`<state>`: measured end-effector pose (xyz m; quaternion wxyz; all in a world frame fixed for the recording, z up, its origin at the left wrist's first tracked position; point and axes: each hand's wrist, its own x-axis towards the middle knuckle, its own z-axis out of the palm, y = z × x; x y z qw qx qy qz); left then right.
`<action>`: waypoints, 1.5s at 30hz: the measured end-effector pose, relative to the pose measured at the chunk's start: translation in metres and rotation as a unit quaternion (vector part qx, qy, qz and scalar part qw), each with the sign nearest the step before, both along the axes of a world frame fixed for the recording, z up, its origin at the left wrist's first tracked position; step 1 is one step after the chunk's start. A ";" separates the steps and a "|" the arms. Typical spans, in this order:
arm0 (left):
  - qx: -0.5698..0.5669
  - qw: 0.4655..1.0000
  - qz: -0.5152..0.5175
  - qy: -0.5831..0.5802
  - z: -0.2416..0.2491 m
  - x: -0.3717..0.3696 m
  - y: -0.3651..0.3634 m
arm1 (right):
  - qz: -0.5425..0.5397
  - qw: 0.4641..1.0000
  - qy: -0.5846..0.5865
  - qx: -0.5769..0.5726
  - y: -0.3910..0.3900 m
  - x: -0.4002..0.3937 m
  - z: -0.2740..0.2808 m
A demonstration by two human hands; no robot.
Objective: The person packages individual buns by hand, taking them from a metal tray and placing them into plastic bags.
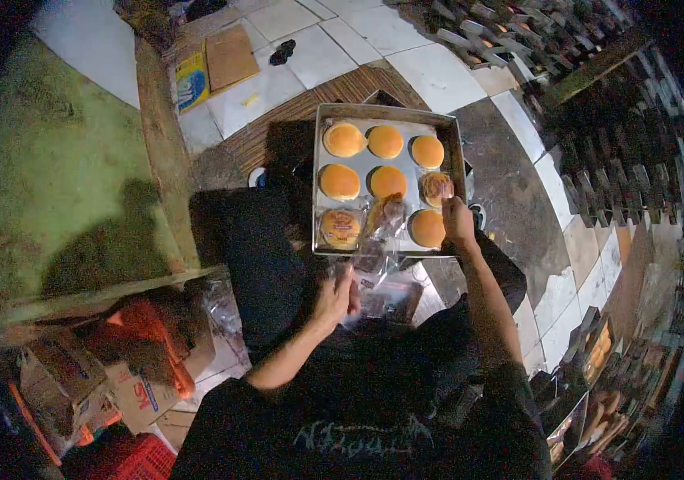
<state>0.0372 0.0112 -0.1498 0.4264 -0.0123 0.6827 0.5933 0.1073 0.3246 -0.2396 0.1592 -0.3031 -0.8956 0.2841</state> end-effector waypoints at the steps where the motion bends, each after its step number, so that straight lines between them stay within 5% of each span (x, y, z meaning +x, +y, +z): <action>1: 0.021 0.999 -0.009 -0.039 -0.003 0.003 -0.002 | 0.015 0.996 -0.058 0.062 0.009 -0.003 -0.013; 3: 0.043 0.998 -0.035 -0.032 -0.017 0.008 -0.007 | -0.021 0.981 -0.166 0.101 0.032 0.005 -0.080; 4: 0.044 0.998 -0.035 -0.034 -0.020 0.008 -0.008 | 0.042 0.943 -0.298 0.144 0.069 0.020 -0.174; 6: 0.082 0.992 -0.031 -0.090 -0.025 0.006 -0.010 | -0.076 0.988 -0.104 -0.087 0.058 0.022 -0.171; 8: 0.027 0.999 -0.027 -0.016 -0.046 0.009 -0.013 | -0.057 0.991 -0.102 -0.060 0.049 0.011 -0.155; 10: -0.031 0.997 -0.032 0.055 -0.037 0.007 -0.012 | -0.036 0.966 -0.203 -0.159 0.023 0.002 -0.084; 11: 0.003 1.000 0.021 -0.022 -0.010 0.002 -0.006 | 0.055 0.953 -0.288 -0.072 0.026 0.004 -0.091; 12: 0.037 0.992 0.071 -0.100 0.004 0.001 -0.002 | 0.023 0.957 -0.259 0.129 0.008 0.001 -0.094; 15: 0.148 0.977 0.123 -0.094 0.001 0.006 0.001 | 0.081 0.978 -0.181 0.064 -0.025 0.010 -0.066; 16: 0.184 0.974 0.114 -0.061 0.003 0.003 0.002 | 0.033 0.982 -0.104 -0.156 -0.025 0.012 -0.065; 18: 0.138 0.986 0.092 -0.024 0.030 0.001 -0.001 | -0.041 0.840 0.073 -0.536 -0.012 0.010 -0.057; 19: 0.101 0.993 0.061 0.029 0.026 0.004 -0.008 | -0.029 0.779 0.108 -0.617 -0.004 0.013 -0.045; 20: 0.067 0.994 0.027 0.085 0.019 0.005 -0.011 | -0.016 0.712 0.145 -0.687 -0.013 0.001 0.022; 23: 0.079 0.992 0.009 0.100 0.012 0.010 -0.016 | 0.037 0.816 0.151 -0.557 -0.027 0.006 0.115; 26: 0.107 0.980 0.009 0.165 0.026 0.014 -0.011 | 0.087 0.827 0.101 -0.546 -0.060 0.035 0.179; 30: 0.120 0.969 -0.108 0.185 0.022 0.012 -0.023 | 0.199 0.919 -0.027 -0.338 -0.124 0.066 0.195; 32: 0.061 0.933 -0.262 0.237 0.011 0.017 -0.033 | 0.094 0.928 0.064 -0.354 -0.167 0.087 0.156; 33: 0.073 0.946 -0.235 0.211 0.010 0.019 -0.036 | 0.099 0.927 0.065 -0.355 -0.169 0.088 0.156; 34: 0.071 0.947 -0.231 0.213 0.010 0.018 -0.036 | -0.018 0.901 0.091 -0.425 -0.168 0.090 0.156; 36: 0.069 0.951 0.111 0.280 0.022 0.014 -0.031 | -0.167 0.850 0.219 -0.449 -0.176 0.088 0.166; 38: 0.057 0.967 0.104 0.224 0.051 0.022 -0.028 | -0.166 0.848 0.310 -0.396 -0.213 0.080 0.193; 40: 0.224 0.959 0.170 -0.038 0.068 0.037 -0.012 | 0.094 0.974 0.144 -0.144 -0.249 0.093 0.189; 41: 0.270 0.944 0.097 -0.164 0.053 0.032 -0.015 | 0.194 0.943 0.141 -0.230 -0.271 0.089 0.191; 42: 0.238 0.970 0.053 0.020 0.104 0.018 -0.013 | 0.234 0.921 0.177 -0.255 -0.283 0.085 0.195; 44: 0.169 0.949 -0.106 0.246 0.129 0.030 -0.019 | 0.285 0.892 0.203 -0.286 -0.273 0.093 0.193; 45: 0.167 0.950 -0.104 0.242 0.125 0.037 -0.022 | 0.208 0.873 0.194 -0.397 -0.270 0.092 0.207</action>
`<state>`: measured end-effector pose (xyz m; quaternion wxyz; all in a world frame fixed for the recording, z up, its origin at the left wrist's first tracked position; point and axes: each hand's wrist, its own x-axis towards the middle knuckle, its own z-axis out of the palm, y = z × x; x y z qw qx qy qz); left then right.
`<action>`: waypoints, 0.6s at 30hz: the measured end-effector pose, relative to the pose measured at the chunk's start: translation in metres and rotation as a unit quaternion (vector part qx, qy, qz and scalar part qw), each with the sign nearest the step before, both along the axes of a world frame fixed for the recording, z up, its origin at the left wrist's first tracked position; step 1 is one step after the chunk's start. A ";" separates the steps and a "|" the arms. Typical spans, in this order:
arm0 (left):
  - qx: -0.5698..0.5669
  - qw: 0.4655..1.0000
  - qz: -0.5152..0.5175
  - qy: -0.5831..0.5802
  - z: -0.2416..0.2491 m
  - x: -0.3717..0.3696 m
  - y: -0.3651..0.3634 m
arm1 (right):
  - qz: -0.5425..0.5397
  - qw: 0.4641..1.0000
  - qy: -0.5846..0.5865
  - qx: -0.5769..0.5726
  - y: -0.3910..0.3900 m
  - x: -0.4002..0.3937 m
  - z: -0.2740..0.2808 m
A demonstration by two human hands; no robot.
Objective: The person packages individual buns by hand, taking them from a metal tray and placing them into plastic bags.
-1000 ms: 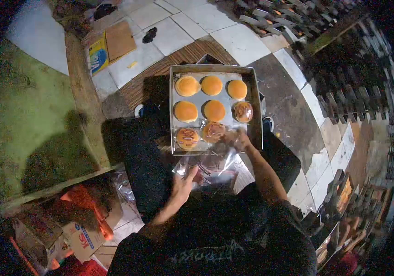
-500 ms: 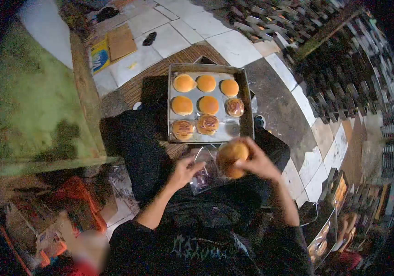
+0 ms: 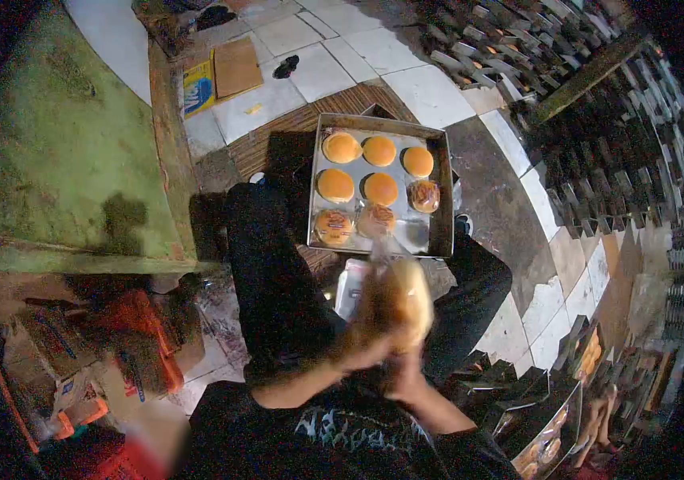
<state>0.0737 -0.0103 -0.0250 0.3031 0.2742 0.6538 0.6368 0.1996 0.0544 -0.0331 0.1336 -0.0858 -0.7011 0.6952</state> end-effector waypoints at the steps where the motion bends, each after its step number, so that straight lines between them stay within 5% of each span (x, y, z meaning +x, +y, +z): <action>1: 0.046 0.996 -0.005 -0.073 -0.009 0.006 -0.002 | -0.177 0.934 -0.107 -0.292 0.005 -0.013 0.015; 3: 0.141 0.967 -0.014 -0.214 -0.032 0.015 -0.003 | -0.130 0.959 0.114 -0.225 0.016 -0.021 0.048; 4: 0.185 0.940 -0.021 -0.284 -0.041 0.020 -0.002 | -0.147 0.970 -0.051 -0.186 0.009 -0.024 0.070; 5: 0.228 0.907 -0.029 -0.353 -0.044 0.023 -0.001 | -0.149 0.970 -0.053 -0.186 0.009 -0.019 0.054; 6: 0.305 0.873 0.013 -0.381 -0.010 0.009 0.012 | -0.055 0.996 -0.039 0.052 0.009 -0.010 0.023; 7: 0.205 0.918 -0.017 -0.339 -0.019 0.005 0.012 | 0.045 0.956 -0.022 0.288 0.010 -0.004 0.000; 9: 0.175 0.966 -0.019 -0.190 -0.052 0.026 0.018 | -0.032 0.962 -0.008 0.273 0.016 -0.008 -0.021; 10: 0.117 0.993 0.009 0.021 -0.063 0.041 0.015 | -0.060 0.974 -0.062 0.207 0.023 -0.012 -0.011; 11: 0.188 0.949 -0.021 -0.251 -0.008 0.025 0.010 | -0.088 0.979 -0.120 0.136 0.025 -0.017 0.005; 12: 0.212 0.919 -0.018 -0.333 -0.020 0.011 0.008 | -0.070 0.988 -0.086 0.110 0.023 -0.023 0.014; 13: 0.238 0.881 -0.015 -0.409 -0.039 0.002 0.007 | -0.011 0.966 0.010 0.258 0.024 -0.012 -0.002; 15: 0.259 0.845 0.012 -0.468 -0.069 0.002 0.010 | 0.034 0.944 -0.009 0.327 0.011 -0.025 0.000; 17: 0.070 0.933 0.111 -0.335 -0.097 0.008 0.016 | 0.035 0.949 -0.022 0.313 0.018 -0.033 -0.004; 18: 0.126 0.857 0.142 -0.479 -0.088 0.005 0.019 | 0.081 0.934 -0.077 0.340 0.024 -0.038 0.008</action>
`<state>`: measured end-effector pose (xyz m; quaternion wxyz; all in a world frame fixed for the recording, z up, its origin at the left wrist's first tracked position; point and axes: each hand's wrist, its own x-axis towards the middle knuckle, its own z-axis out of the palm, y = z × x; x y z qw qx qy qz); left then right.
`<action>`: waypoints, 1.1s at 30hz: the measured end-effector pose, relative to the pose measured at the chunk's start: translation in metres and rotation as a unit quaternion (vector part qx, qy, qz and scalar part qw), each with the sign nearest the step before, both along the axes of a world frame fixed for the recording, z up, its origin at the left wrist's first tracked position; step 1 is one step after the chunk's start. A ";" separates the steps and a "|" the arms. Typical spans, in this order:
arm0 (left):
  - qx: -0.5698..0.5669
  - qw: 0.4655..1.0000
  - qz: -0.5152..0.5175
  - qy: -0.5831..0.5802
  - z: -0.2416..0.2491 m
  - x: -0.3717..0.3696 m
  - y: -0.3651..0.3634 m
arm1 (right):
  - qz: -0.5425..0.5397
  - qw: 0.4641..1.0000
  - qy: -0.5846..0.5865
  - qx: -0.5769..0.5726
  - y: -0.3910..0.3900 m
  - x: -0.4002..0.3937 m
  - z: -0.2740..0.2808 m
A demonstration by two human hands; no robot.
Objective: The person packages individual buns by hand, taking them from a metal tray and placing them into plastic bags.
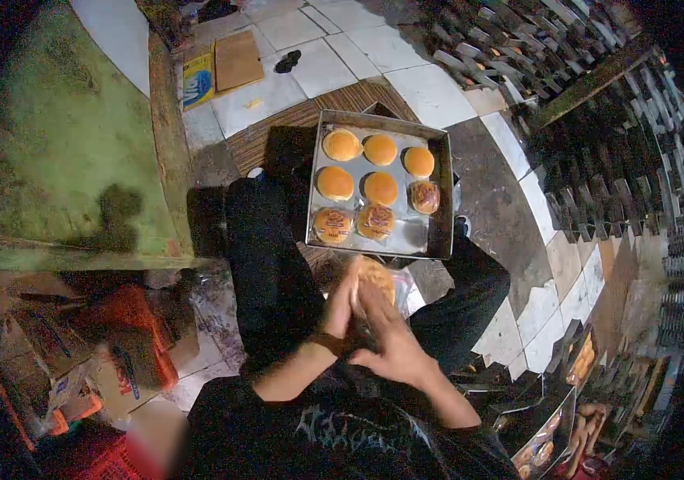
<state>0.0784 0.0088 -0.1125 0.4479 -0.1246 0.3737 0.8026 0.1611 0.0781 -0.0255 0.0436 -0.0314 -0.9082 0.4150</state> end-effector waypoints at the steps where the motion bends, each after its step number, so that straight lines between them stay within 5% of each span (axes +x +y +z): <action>1: 0.050 0.996 -0.012 -0.067 -0.056 -0.003 0.001 | 0.024 0.997 -0.066 0.031 0.001 -0.002 0.012; 2: 0.094 0.989 -0.037 -0.106 -0.025 -0.018 -0.006 | 0.023 0.990 -0.034 0.136 -0.007 -0.003 0.024; 3: 0.139 0.978 -0.061 -0.145 0.006 -0.034 -0.011 | 0.018 0.990 -0.036 0.137 -0.008 0.002 0.018; 5: 0.207 0.962 -0.084 -0.158 -0.012 -0.033 -0.008 | -0.092 0.990 -0.083 0.060 -0.004 0.012 -0.016; 7: 0.038 0.976 -0.027 -0.211 0.004 -0.027 -0.001 | -0.188 0.962 0.001 0.196 0.013 -0.008 -0.046; 9: 0.016 0.991 -0.047 -0.123 -0.020 -0.032 -0.002 | -0.038 0.985 0.000 0.166 -0.004 -0.002 -0.041; 11: 0.047 0.983 -0.082 -0.158 -0.030 -0.039 -0.013 | 0.101 0.979 0.132 0.121 -0.028 0.009 -0.007; 13: 0.016 0.994 -0.016 -0.108 0.002 -0.046 -0.015 | -0.021 0.979 0.189 0.067 -0.023 0.022 0.005; 15: 0.111 0.989 0.050 -0.087 0.034 -0.049 -0.018 | -0.239 0.961 0.011 0.139 -0.016 0.007 0.010; 17: 0.146 0.985 0.052 -0.073 0.033 -0.051 -0.023 | -0.178 0.982 -0.008 -0.054 -0.005 0.009 -0.025; 18: 0.127 0.987 0.071 -0.068 0.030 -0.051 -0.025 | -0.163 0.898 -0.119 -0.390 -0.003 0.012 -0.034; 22: 0.133 0.980 0.147 -0.013 0.040 -0.050 -0.027 | -0.179 0.856 -0.155 -0.460 -0.001 0.004 -0.027; 23: 0.128 0.975 0.182 0.015 0.039 -0.050 -0.028 | -0.099 0.954 -0.087 -0.268 -0.001 0.000 -0.022; 24: 0.118 0.971 0.205 0.034 0.039 -0.052 -0.027 | -0.014 0.998 -0.013 -0.060 0.000 -0.002 -0.019; 25: 0.118 0.972 0.201 0.034 0.041 -0.052 -0.027 | -0.018 0.998 -0.012 -0.059 -0.001 -0.001 -0.022; 27: 0.062 0.977 0.206 0.003 0.042 -0.051 -0.030 | 0.027 0.963 -0.242 0.112 -0.003 0.001 -0.034; 29: 0.055 0.980 0.177 -0.078 0.031 -0.047 -0.029 | 0.216 0.956 -0.186 -0.065 -0.013 0.001 -0.025; 31: -0.150 0.936 0.289 0.132 -0.020 -0.047 -0.026 | 0.473 0.772 -0.172 -0.389 -0.015 0.004 0.001; 33: 0.030 0.963 0.266 -0.002 0.021 -0.073 -0.035 | 0.417 0.813 -0.170 -0.367 -0.008 0.008 0.016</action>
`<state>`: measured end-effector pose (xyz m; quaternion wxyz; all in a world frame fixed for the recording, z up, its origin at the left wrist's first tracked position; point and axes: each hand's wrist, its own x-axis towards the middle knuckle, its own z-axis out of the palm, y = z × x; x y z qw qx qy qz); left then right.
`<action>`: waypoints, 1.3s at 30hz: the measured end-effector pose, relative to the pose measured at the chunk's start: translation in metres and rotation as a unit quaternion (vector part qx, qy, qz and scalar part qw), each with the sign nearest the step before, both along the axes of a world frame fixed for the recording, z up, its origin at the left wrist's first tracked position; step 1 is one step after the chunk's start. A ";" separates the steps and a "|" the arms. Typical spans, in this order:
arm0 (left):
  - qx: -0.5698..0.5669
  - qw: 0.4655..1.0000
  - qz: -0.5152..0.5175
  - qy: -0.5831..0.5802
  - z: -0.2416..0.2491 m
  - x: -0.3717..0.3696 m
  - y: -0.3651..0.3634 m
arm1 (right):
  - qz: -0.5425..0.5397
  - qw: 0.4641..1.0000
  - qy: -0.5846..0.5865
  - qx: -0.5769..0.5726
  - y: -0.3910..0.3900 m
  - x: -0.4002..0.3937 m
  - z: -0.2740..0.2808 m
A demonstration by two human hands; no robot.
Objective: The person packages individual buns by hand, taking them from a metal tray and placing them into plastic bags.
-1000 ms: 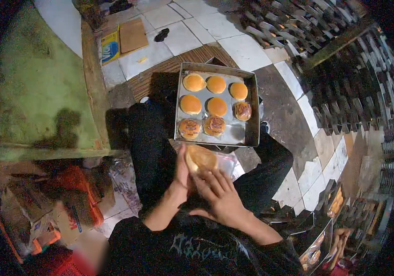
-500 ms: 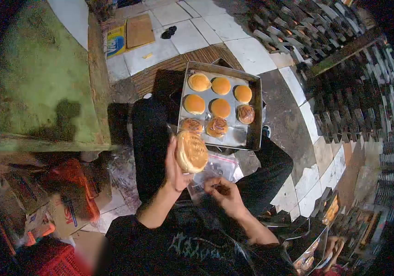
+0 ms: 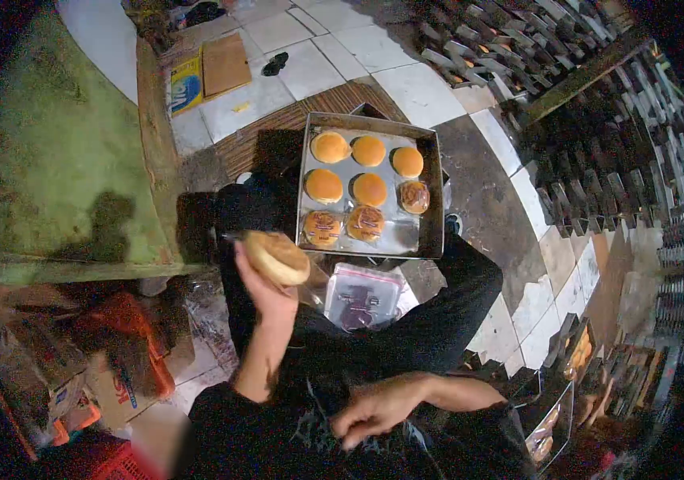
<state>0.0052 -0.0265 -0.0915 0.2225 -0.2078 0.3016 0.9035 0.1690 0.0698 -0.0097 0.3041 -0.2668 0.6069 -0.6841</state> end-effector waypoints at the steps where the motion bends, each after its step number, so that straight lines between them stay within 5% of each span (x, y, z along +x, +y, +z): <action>1: -0.046 0.997 -0.026 -0.051 0.029 0.001 0.003 | -0.059 0.997 -0.010 0.040 0.004 0.006 0.005; 3: 0.052 0.994 -0.087 -0.049 0.037 0.017 0.010 | -0.411 0.856 0.075 0.305 0.031 -0.003 -0.001; 4: 0.149 0.977 -0.145 -0.042 0.041 0.026 0.013 | -0.505 0.785 0.176 0.312 0.044 -0.010 -0.005; 6: 0.167 0.933 -0.275 -0.163 0.054 0.068 0.001 | -0.545 0.787 0.182 0.226 0.057 -0.017 -0.025; 8: 0.060 0.922 -0.350 -0.157 0.035 0.085 -0.020 | -0.692 0.721 0.010 -0.020 0.047 -0.028 -0.010; 9: -0.048 0.897 -0.415 -0.143 0.031 0.082 -0.028 | -0.699 0.714 0.005 0.045 0.051 -0.031 -0.006; 10: -0.124 0.914 -0.376 -0.082 0.030 0.073 -0.035 | -0.700 0.713 0.005 0.043 0.049 -0.030 -0.014; 12: -0.120 0.953 -0.275 -0.042 0.020 0.061 -0.055 | -0.569 0.808 -0.119 -0.091 0.039 -0.027 -0.052; 13: -0.158 0.952 -0.259 0.047 0.019 0.065 -0.061 | -0.559 0.816 -0.132 -0.058 0.028 -0.027 -0.067; 16: -0.278 0.926 -0.197 0.161 0.029 0.071 -0.071 | -0.651 0.739 -0.171 -0.001 -0.017 -0.034 -0.112; 17: -0.344 0.900 -0.199 0.180 0.035 0.066 -0.074 | -0.648 0.742 -0.172 -0.002 -0.021 -0.035 -0.119; 19: -0.445 0.847 -0.154 0.247 0.036 0.064 -0.070 | -0.612 0.692 -0.350 -0.159 -0.025 -0.034 -0.127; 20: -0.444 0.847 -0.160 0.247 0.035 0.062 -0.070 | -0.615 0.688 -0.351 -0.159 -0.029 -0.034 -0.122; 22: -0.556 0.731 -0.238 0.316 0.033 0.055 -0.070 | -0.643 0.715 -0.274 -0.010 -0.034 -0.038 -0.106; 24: -0.552 0.727 -0.222 0.344 0.028 0.044 -0.066 | -0.621 0.736 -0.267 -0.041 -0.026 -0.040 -0.102; 26: -0.505 0.758 -0.222 0.349 0.029 0.035 -0.065 | -0.487 0.744 -0.433 -0.146 -0.012 -0.046 -0.091; 27: -0.493 0.759 -0.211 0.370 0.038 0.033 -0.059 | -0.463 0.727 -0.487 -0.140 0.000 -0.053 -0.043; 32: -0.479 0.764 -0.200 0.384 0.025 0.038 -0.058 | -0.458 0.723 -0.446 -0.262 -0.004 -0.055 -0.064; 35: -0.494 0.785 -0.162 0.337 0.011 0.038 -0.060 | -0.722 0.661 -0.181 -0.098 -0.014 -0.058 -0.076; 37: -0.468 0.836 -0.103 0.267 0.007 0.036 -0.064 | -0.732 0.663 -0.148 -0.045 -0.017 -0.065 -0.065; 39: -0.480 0.824 -0.082 0.290 0.002 0.034 -0.064 | -0.732 0.673 -0.107 0.022 -0.022 -0.070 -0.067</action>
